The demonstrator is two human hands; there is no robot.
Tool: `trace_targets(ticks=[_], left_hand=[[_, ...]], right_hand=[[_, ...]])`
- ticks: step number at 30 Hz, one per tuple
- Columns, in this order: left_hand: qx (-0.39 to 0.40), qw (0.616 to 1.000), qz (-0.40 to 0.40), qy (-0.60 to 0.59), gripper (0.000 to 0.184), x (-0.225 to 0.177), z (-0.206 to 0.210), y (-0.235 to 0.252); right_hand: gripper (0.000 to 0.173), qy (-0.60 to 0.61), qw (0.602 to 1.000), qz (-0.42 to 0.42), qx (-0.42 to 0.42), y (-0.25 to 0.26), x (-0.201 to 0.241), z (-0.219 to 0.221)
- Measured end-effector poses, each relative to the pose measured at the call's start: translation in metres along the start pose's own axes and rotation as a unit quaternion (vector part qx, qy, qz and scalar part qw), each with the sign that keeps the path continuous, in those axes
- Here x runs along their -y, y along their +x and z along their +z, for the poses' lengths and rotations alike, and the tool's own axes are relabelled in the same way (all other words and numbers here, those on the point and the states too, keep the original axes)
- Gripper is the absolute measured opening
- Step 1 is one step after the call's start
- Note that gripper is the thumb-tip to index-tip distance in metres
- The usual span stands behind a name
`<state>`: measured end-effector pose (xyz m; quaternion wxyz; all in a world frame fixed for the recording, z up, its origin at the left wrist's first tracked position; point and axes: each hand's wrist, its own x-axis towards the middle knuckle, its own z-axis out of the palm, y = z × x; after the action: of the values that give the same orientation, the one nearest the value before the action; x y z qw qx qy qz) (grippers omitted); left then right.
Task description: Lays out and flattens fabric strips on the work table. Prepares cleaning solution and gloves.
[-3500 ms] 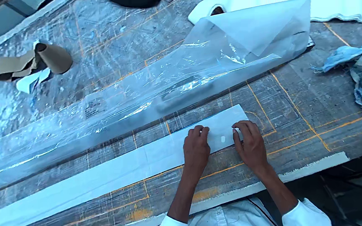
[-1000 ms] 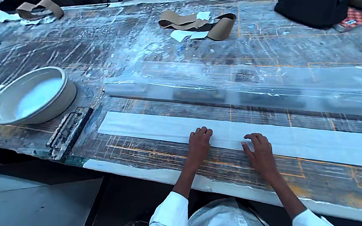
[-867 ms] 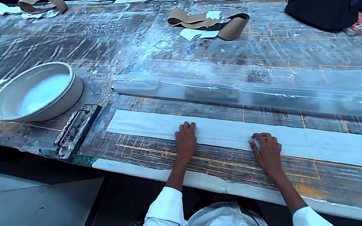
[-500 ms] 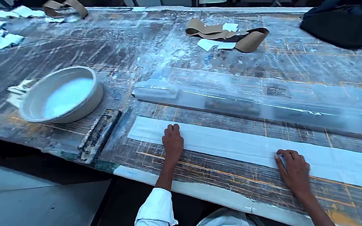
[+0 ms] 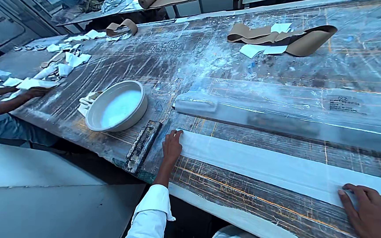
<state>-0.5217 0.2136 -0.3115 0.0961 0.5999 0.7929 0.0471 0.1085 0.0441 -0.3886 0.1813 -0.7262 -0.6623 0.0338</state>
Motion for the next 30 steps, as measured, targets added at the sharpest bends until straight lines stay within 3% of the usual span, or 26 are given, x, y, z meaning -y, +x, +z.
trace_targets(ticks=[4,8,14,25,30], left_hand=[[-0.035,0.994,0.103,0.001,0.053,-0.004,0.007,-0.014],[-0.013,0.989,0.146,0.003,0.053,0.002,0.006,-0.003],[-0.025,0.971,0.237,-0.005,0.051,0.005,0.012,0.01],[-0.015,0.965,0.259,-0.031,0.049,0.032,0.001,0.023],[0.025,0.915,0.397,-0.066,0.05,-0.01,0.02,-0.024]], right_hand=[[0.062,-0.021,0.999,0.046,-0.009,-0.001,0.025,-0.005],[0.063,0.001,0.998,0.055,-0.031,-0.012,0.105,-0.011],[0.06,0.02,0.998,0.048,-0.036,-0.034,0.193,0.033],[0.059,-0.023,0.994,0.086,-0.062,-0.046,0.204,0.055],[0.059,-0.026,0.993,0.091,-0.074,-0.044,0.206,0.055]])
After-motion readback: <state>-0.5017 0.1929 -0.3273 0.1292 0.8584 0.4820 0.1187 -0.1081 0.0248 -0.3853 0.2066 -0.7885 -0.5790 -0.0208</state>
